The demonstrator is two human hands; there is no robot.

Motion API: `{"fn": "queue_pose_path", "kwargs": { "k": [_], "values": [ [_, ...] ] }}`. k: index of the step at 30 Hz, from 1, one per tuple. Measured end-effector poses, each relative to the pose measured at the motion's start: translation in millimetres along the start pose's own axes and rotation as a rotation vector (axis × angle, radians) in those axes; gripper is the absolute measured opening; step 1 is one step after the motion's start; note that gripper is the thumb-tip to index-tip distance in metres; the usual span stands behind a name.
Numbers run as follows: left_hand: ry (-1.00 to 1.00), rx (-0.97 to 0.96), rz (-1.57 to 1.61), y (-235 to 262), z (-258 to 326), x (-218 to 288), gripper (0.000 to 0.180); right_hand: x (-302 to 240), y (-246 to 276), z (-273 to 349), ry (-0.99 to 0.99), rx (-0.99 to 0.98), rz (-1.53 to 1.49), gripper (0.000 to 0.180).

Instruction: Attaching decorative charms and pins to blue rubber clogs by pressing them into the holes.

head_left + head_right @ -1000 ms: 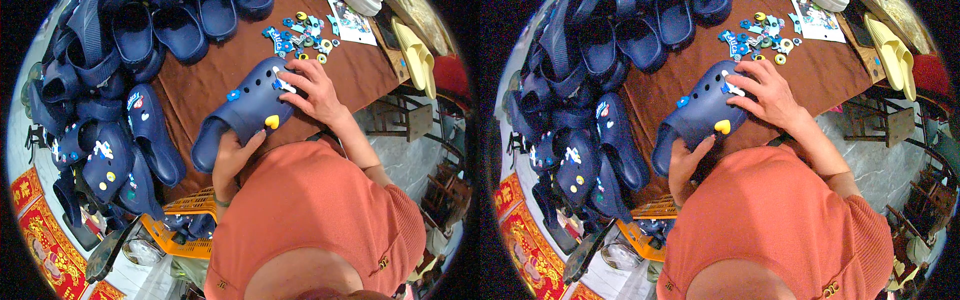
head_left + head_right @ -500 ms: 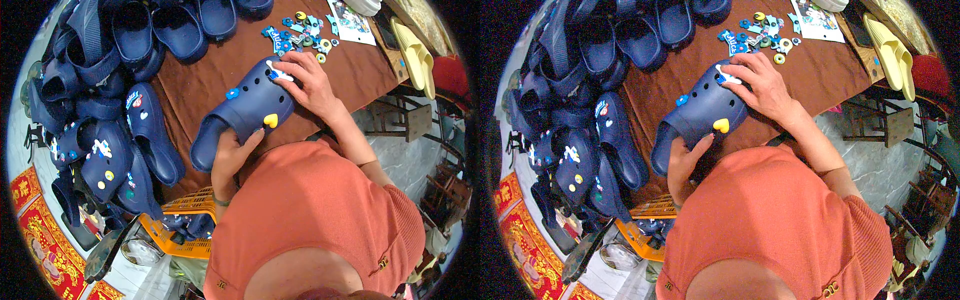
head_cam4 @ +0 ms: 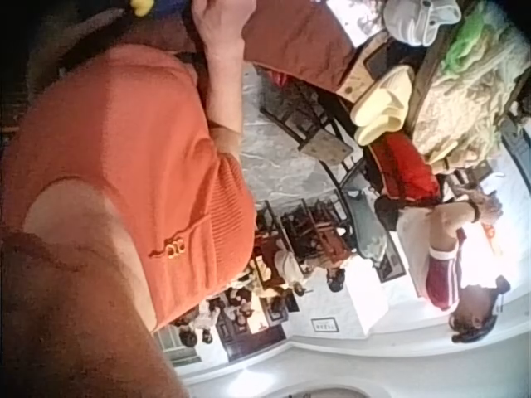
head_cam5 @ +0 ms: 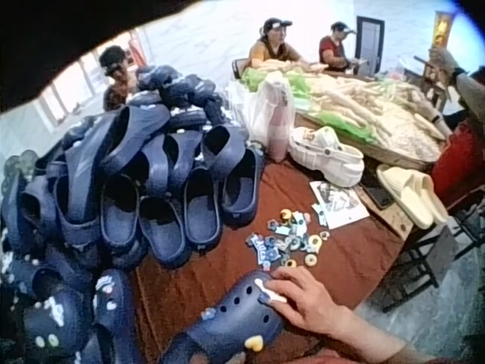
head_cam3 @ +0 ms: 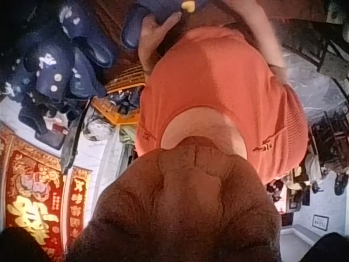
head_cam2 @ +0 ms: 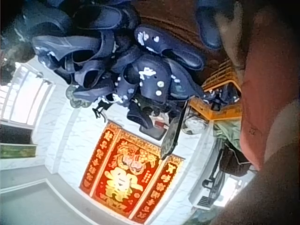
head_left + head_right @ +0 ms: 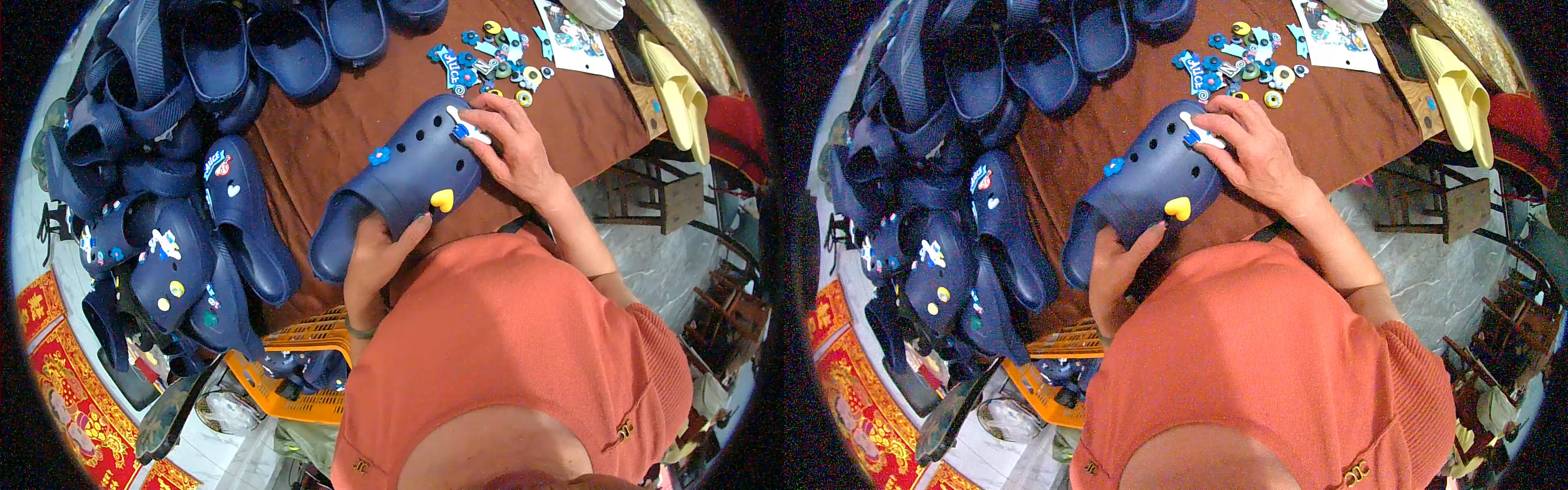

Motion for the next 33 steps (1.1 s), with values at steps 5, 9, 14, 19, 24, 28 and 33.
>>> {"fn": "queue_pose_path", "kwargs": {
  "k": [5, 9, 14, 19, 24, 28, 33],
  "values": [
    [0.03, -0.012, -0.001, 0, 1, -3, 0.041, 2, -4, 0, 0.013, 0.019, 0.016, 0.032],
    [-0.015, 0.028, -0.049, 3, 1, -4, 0.04, 8, -9, 2, -0.014, 0.011, 0.0, 0.035],
    [-0.036, 0.036, -0.083, 4, 0, -5, 0.039, 23, -19, 6, -0.123, -0.039, -0.082, 0.038],
    [-0.028, 0.051, -0.096, 6, 1, -4, 0.036, 23, -22, 3, -0.092, -0.013, -0.173, 0.035],
    [-0.156, 0.047, -0.197, 2, 0, 11, 0.038, 36, -29, 6, -0.221, -0.08, -0.206, 0.033],
    [-0.179, -0.048, -0.306, -2, -3, 15, 0.039, 46, -34, 6, -0.287, -0.098, -0.278, 0.036],
    [-0.187, -0.048, -0.211, -1, -4, 9, 0.043, 20, -32, -1, -0.052, -0.204, -0.217, 0.041]
  ]
}}
Point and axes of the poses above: each hand's wrist, its own z-axis away from the middle knuckle, its own y-axis out of the back of the hand, x = y × z, the point moved 9 cm from there along -z, towards the middle knuckle
